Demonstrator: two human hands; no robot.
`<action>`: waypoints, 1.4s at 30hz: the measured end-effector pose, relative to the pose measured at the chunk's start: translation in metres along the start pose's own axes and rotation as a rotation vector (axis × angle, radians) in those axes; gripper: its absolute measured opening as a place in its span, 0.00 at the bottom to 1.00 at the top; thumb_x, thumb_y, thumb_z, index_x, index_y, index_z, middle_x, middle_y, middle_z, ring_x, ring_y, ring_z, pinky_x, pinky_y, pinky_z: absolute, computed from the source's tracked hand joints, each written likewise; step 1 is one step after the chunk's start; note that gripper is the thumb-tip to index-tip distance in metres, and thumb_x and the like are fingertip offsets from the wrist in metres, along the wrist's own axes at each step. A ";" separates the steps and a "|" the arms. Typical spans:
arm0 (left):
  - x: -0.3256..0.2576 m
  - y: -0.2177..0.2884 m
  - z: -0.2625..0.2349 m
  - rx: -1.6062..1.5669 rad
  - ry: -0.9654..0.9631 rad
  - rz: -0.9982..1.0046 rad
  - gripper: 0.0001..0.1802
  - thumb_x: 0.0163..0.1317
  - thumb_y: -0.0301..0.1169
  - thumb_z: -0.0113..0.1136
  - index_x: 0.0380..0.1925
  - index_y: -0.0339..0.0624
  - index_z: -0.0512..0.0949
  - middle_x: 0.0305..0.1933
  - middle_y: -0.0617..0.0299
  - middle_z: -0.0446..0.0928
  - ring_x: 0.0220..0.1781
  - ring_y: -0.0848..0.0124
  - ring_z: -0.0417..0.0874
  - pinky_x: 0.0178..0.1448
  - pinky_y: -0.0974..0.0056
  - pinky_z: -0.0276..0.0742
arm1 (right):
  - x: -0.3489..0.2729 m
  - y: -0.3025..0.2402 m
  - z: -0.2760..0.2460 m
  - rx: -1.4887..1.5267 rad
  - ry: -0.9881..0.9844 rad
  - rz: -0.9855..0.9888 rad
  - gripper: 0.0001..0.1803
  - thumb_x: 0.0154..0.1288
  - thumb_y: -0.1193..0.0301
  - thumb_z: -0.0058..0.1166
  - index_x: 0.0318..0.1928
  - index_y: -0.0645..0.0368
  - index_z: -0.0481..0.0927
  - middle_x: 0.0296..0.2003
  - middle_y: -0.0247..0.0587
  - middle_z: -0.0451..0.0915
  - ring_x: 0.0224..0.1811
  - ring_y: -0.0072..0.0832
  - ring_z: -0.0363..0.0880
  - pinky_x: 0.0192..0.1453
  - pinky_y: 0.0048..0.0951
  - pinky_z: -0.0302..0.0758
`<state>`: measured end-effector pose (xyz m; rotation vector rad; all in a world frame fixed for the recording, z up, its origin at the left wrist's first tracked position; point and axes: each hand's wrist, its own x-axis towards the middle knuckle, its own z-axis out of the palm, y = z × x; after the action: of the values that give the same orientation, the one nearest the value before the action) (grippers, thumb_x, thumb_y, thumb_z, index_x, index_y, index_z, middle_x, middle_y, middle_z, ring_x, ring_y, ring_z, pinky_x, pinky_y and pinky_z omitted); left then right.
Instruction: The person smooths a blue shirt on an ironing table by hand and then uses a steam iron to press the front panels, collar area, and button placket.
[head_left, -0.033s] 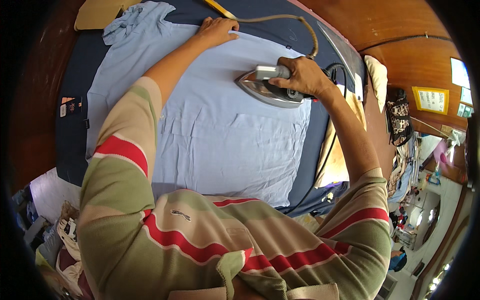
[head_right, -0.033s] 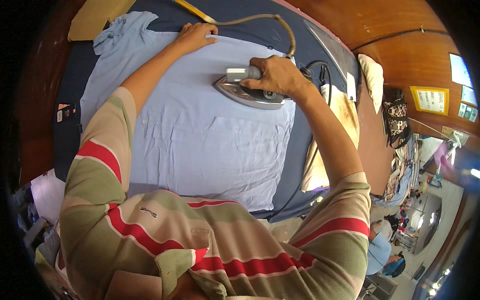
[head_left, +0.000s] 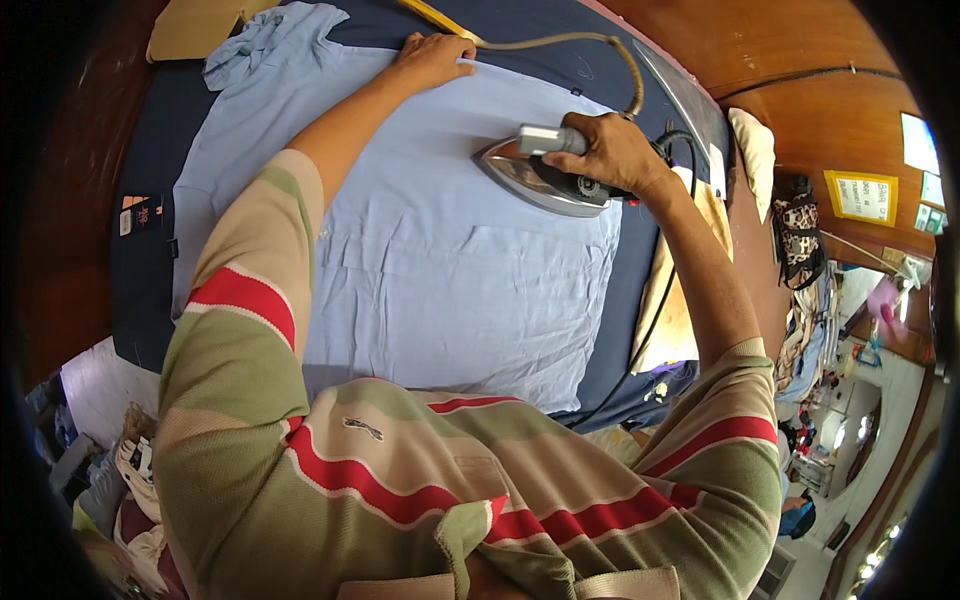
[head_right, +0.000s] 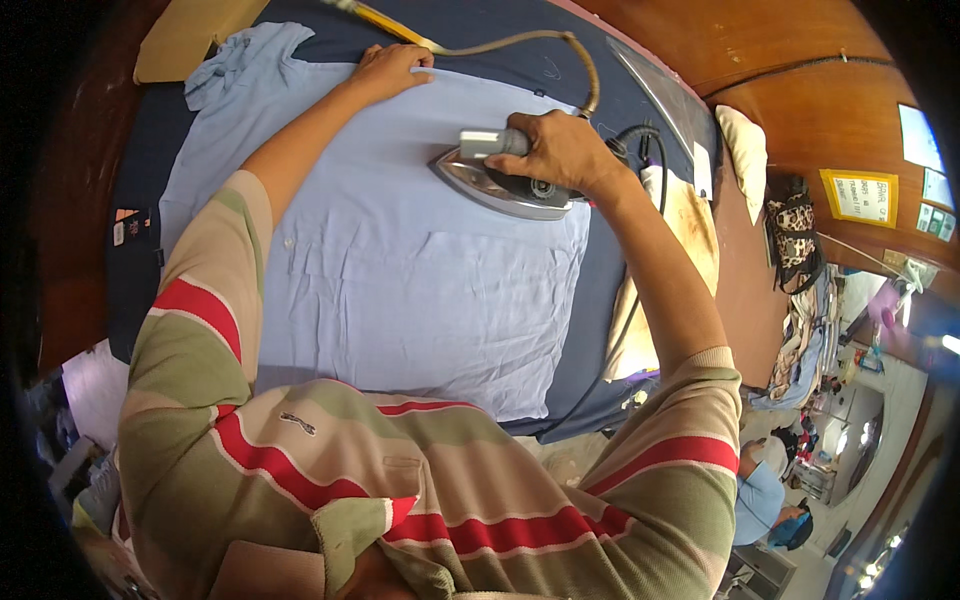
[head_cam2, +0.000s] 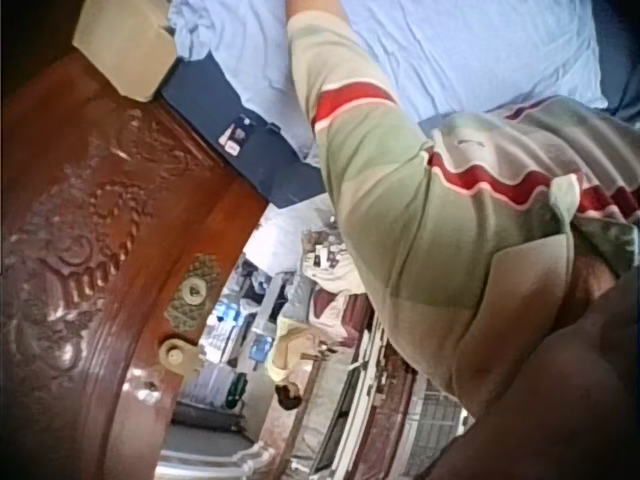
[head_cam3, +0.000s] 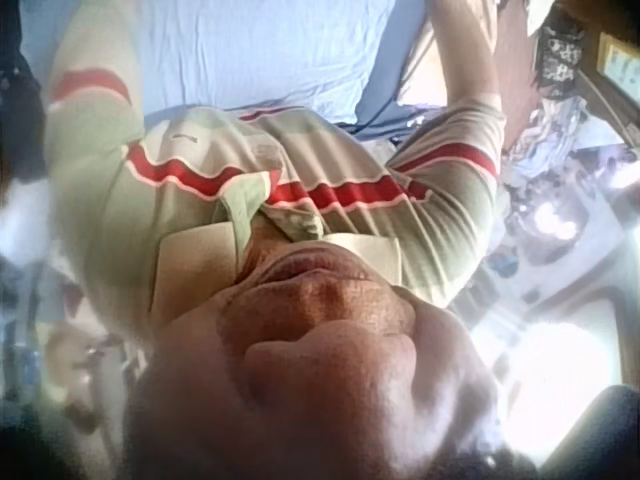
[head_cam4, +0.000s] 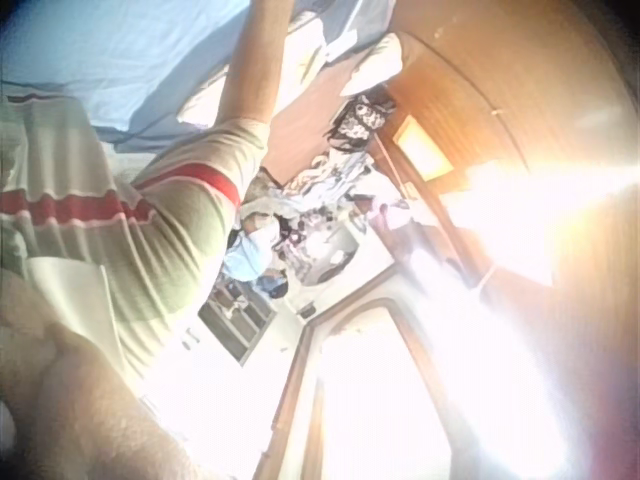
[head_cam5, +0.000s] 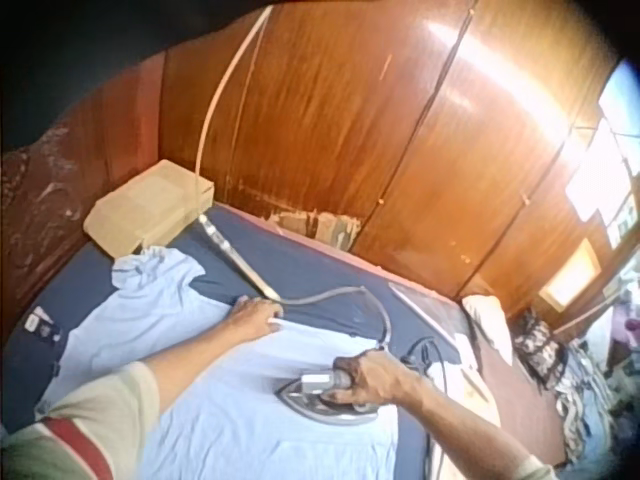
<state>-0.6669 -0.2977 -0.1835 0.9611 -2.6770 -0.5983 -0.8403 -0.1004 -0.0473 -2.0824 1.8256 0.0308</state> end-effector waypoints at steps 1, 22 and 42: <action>0.005 0.000 0.000 -0.019 -0.007 -0.015 0.14 0.60 0.44 0.53 0.40 0.50 0.78 0.40 0.63 0.79 0.47 0.63 0.78 0.53 0.53 0.63 | -0.003 0.003 0.000 0.023 0.021 0.058 0.29 0.51 0.47 0.57 0.34 0.65 0.79 0.22 0.52 0.79 0.26 0.43 0.80 0.34 0.39 0.75; -0.012 -0.070 -0.061 0.023 -0.243 -0.057 0.14 0.62 0.42 0.51 0.36 0.43 0.75 0.28 0.61 0.76 0.33 0.66 0.77 0.40 0.58 0.67 | 0.090 0.040 -0.003 0.100 0.230 0.026 0.39 0.49 0.39 0.55 0.46 0.65 0.79 0.35 0.54 0.81 0.37 0.41 0.83 0.45 0.34 0.76; -0.128 -0.108 -0.046 0.296 0.040 -0.218 0.28 0.68 0.46 0.35 0.67 0.54 0.55 0.72 0.60 0.51 0.74 0.60 0.46 0.70 0.41 0.40 | 0.070 -0.122 0.031 -0.024 -0.081 -0.182 0.36 0.51 0.41 0.53 0.43 0.63 0.79 0.32 0.54 0.81 0.35 0.44 0.81 0.42 0.37 0.77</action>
<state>-0.4942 -0.3035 -0.2020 1.3389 -2.6932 -0.2199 -0.7048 -0.1475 -0.0625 -2.2216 1.5904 0.0882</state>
